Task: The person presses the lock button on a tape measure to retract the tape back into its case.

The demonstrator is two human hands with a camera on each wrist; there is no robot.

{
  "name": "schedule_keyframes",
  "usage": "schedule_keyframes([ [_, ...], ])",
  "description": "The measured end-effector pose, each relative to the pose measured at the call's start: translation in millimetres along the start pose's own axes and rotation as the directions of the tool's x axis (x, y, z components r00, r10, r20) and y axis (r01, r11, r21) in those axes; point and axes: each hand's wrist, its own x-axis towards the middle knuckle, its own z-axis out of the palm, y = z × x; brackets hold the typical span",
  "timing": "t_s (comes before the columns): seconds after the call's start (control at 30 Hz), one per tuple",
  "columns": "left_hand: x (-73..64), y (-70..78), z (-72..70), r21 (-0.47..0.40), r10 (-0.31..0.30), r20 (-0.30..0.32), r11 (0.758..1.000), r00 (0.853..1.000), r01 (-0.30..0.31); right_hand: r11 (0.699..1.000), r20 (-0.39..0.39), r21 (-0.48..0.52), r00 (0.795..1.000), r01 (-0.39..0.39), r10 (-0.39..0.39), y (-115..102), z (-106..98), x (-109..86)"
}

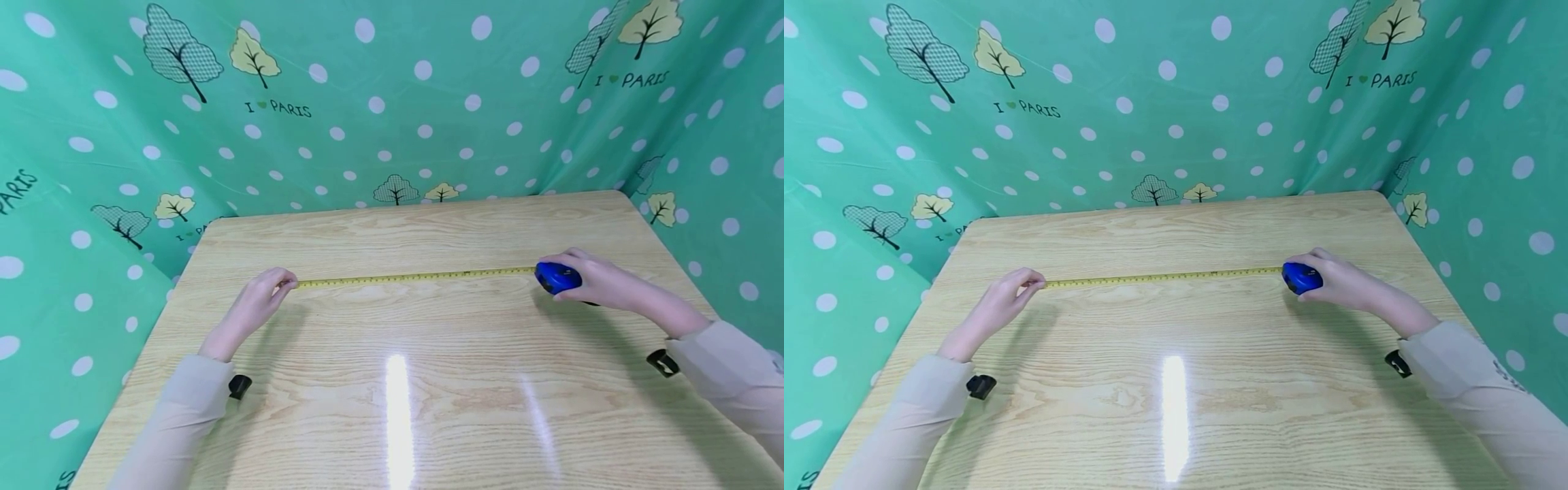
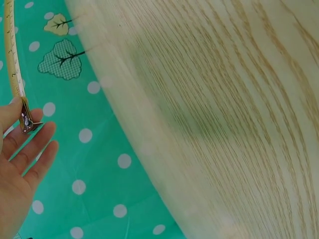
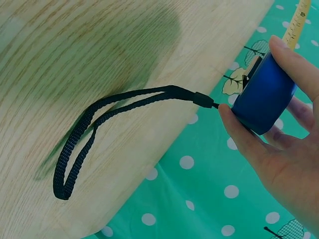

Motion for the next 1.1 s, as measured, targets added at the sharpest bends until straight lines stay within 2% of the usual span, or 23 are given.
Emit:
schedule_keyframes([
  [0.47,1.4,0.0,4.2,0.012,0.041,-0.022,0.999,0.999,-0.040,1.000,-0.003,-0.011,1.000,0.011,-0.011,-3.2,2.3,2.0],
  [0.8,2.0,4.0,5.0,0.008,0.019,0.004,1.000,1.000,-0.019,1.000,-0.018,-0.007,1.000,0.016,-0.016,-6.4,4.8,2.2],
  [1.1,3.6,5.7,7.4,-0.006,0.024,0.015,1.000,1.000,-0.024,1.000,-0.010,0.000,1.000,0.001,-0.001,-6.3,6.5,2.7],
])
